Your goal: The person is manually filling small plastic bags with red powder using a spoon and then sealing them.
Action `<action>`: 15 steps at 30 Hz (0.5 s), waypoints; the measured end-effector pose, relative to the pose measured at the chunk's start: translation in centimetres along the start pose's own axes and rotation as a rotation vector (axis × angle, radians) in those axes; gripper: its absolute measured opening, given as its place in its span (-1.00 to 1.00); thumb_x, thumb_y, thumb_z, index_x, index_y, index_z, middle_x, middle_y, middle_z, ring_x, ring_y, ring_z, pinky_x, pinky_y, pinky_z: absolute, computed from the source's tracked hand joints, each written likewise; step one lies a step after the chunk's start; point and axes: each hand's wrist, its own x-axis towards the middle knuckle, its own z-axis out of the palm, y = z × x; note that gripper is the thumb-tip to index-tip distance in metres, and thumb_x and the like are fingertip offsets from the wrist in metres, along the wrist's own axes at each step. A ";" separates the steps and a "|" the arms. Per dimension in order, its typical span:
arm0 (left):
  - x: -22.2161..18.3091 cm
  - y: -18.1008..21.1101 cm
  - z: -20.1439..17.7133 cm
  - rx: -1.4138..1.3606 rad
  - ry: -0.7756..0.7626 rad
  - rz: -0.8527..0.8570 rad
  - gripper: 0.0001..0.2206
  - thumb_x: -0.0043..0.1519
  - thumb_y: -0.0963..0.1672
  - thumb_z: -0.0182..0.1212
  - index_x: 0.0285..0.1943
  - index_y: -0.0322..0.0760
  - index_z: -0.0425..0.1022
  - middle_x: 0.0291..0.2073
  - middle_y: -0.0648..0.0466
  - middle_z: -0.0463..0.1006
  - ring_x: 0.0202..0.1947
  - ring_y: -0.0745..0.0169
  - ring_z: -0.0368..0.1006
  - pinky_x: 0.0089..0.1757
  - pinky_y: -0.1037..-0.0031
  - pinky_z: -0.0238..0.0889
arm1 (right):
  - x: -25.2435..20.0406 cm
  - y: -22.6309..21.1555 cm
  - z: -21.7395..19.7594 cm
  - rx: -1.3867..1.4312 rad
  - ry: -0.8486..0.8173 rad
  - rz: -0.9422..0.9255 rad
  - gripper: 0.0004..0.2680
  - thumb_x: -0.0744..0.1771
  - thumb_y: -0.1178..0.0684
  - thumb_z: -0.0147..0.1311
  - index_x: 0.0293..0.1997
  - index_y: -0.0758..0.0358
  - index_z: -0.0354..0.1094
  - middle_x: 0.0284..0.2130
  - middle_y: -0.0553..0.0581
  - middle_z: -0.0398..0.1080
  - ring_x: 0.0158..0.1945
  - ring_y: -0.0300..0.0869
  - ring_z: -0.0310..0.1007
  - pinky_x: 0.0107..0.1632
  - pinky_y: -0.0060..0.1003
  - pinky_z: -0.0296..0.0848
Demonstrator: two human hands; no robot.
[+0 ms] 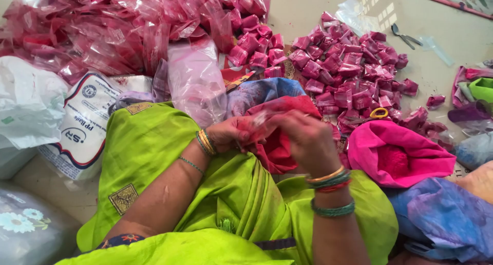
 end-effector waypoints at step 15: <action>0.7 -0.2 1.7 0.111 0.236 0.242 -0.40 0.06 -0.37 0.36 0.32 -0.24 0.40 0.04 0.03 0.60 -0.07 0.27 0.60 -0.08 0.41 0.54 | -0.4 -1.7 -2.3 -0.111 0.068 -0.098 -0.71 0.24 0.32 0.10 0.02 0.15 0.48 -0.21 0.16 0.53 -0.23 0.04 0.56 -0.21 -0.08 0.50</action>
